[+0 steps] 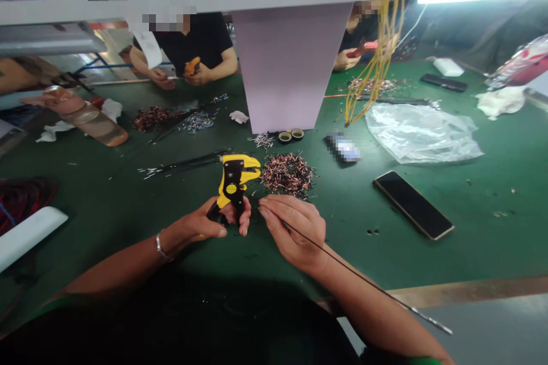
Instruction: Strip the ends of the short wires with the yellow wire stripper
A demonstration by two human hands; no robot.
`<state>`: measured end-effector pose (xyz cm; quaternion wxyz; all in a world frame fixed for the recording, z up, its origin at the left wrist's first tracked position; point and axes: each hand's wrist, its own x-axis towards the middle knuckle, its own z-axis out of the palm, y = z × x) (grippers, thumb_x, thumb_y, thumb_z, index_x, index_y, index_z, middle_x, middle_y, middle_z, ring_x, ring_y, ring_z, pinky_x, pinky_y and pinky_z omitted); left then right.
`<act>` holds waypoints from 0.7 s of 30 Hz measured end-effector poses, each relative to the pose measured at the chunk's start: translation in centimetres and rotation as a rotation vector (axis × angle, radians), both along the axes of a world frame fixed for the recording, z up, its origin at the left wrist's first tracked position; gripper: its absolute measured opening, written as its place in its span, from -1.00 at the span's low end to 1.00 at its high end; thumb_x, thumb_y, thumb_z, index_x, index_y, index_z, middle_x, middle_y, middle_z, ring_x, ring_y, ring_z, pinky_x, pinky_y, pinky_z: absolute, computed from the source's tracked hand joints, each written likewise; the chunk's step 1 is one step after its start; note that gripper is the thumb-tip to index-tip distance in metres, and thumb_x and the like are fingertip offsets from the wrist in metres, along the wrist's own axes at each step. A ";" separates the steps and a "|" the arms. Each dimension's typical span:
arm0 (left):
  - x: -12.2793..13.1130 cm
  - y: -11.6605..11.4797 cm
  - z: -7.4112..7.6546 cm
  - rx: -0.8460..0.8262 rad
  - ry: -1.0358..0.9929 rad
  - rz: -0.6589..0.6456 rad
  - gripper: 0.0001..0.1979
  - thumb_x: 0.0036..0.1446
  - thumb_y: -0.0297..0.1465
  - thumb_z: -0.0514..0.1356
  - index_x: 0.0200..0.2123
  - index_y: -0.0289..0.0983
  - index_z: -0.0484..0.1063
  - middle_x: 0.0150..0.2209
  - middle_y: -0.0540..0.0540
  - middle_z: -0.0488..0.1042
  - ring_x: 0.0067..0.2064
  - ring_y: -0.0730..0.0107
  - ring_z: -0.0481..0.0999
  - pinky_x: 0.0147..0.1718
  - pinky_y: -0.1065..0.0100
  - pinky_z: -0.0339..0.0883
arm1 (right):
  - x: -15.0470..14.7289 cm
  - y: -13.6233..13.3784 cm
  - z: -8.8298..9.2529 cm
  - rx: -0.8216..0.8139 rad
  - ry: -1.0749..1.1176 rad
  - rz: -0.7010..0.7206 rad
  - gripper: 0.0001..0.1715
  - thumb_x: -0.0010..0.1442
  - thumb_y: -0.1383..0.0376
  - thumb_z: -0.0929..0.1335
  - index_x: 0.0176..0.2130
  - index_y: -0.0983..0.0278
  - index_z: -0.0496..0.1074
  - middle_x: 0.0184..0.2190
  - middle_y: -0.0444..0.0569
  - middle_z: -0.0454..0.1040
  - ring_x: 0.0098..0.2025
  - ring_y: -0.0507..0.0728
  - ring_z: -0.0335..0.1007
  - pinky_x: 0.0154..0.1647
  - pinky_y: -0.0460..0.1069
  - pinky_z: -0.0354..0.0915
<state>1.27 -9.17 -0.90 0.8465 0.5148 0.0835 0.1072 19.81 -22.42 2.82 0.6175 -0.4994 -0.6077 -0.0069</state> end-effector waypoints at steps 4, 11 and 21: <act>-0.1 -0.1 0.0 0.026 0.021 0.012 -0.58 -0.17 -0.52 0.33 -0.15 -0.31 0.43 -0.27 -0.11 0.43 -0.26 0.26 0.49 -0.21 0.21 0.37 | 0.0 0.1 -0.1 -0.002 -0.002 0.001 -0.67 0.13 0.53 0.41 -0.18 0.20 0.64 -0.34 -0.02 0.68 -0.30 0.15 0.64 -0.29 0.02 0.57; 0.1 -0.3 0.4 0.048 0.045 0.028 -0.64 -0.14 -0.49 0.35 -0.18 -0.32 0.43 -0.31 -0.09 0.41 -0.31 0.30 0.48 -0.25 0.22 0.37 | 0.0 0.0 -0.1 -0.023 -0.006 -0.028 -0.69 0.14 0.50 0.41 -0.19 0.18 0.64 -0.36 -0.04 0.68 -0.34 0.16 0.64 -0.30 0.04 0.58; -0.2 -0.1 -0.8 0.157 0.057 0.108 -0.67 0.00 -0.45 0.38 -0.16 -0.32 0.41 -0.36 -0.06 0.44 -0.39 0.38 0.48 -0.34 0.26 0.41 | -0.1 0.0 0.0 -0.093 0.007 -0.053 -0.76 0.17 0.43 0.39 -0.27 0.17 0.66 -0.39 -0.05 0.68 -0.35 0.15 0.63 -0.30 0.04 0.58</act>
